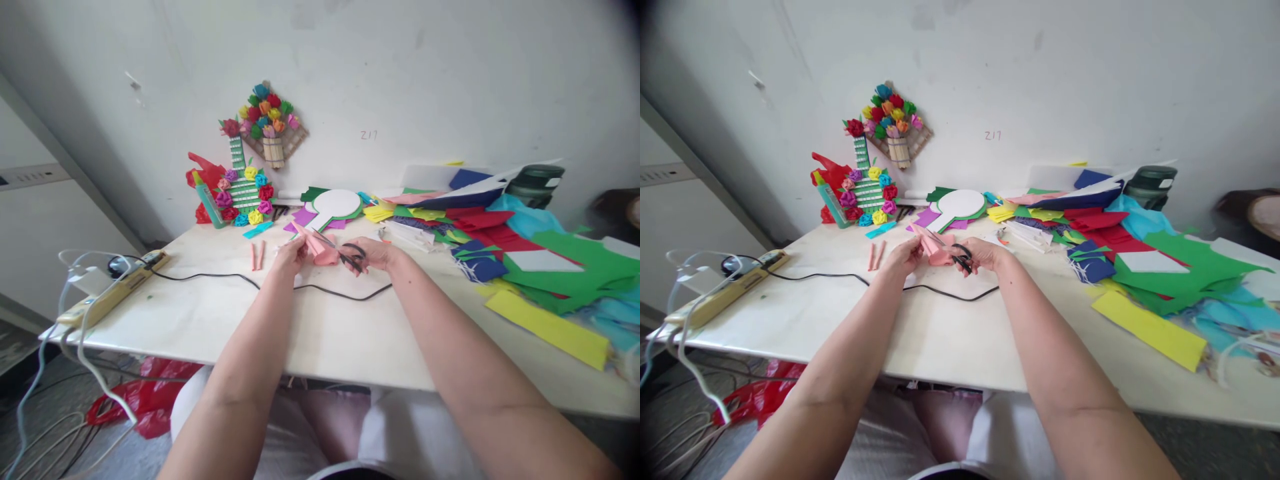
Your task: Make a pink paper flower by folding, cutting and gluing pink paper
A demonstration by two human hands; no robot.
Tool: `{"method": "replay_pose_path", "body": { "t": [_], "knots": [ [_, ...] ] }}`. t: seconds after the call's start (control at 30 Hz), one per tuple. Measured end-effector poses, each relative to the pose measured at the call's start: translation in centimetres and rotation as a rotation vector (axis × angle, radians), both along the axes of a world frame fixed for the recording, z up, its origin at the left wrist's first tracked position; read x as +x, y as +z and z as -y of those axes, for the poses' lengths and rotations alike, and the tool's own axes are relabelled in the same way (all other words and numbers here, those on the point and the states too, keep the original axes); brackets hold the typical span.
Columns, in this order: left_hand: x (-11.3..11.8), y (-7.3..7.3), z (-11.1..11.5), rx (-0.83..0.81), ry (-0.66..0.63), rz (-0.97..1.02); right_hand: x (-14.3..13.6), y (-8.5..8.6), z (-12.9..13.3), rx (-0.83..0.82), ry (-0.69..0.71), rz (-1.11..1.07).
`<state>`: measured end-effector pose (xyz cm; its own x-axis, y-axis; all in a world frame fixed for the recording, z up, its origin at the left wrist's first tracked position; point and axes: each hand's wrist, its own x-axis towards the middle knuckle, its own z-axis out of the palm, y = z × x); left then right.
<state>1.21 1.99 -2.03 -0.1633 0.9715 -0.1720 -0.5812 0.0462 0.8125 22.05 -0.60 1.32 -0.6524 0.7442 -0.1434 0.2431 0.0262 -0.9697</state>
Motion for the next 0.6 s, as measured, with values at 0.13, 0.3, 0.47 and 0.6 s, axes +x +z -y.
{"method": "replay_pose_path", "body": {
  "t": [0.13, 0.3, 0.47, 0.6],
  "knots": [
    [0.1, 0.0, -0.1, 0.045, 0.026, 0.031, 1.2, 0.0, -0.3, 0.005, 0.121, -0.011],
    [0.1, -0.1, -0.2, 0.073, 0.013, 0.044, 1.9, 0.5, 0.2, -0.010, 0.167, 0.009],
    [0.0, -0.1, 0.0, 0.104, 0.011, 0.079, 2.5, 1.1, 0.7, -0.017, 0.182, 0.024],
    [0.0, -0.1, 0.0, 0.120, 0.018, 0.094, 2.7, 1.3, 0.9, -0.041, 0.162, 0.065]
  ]
}}
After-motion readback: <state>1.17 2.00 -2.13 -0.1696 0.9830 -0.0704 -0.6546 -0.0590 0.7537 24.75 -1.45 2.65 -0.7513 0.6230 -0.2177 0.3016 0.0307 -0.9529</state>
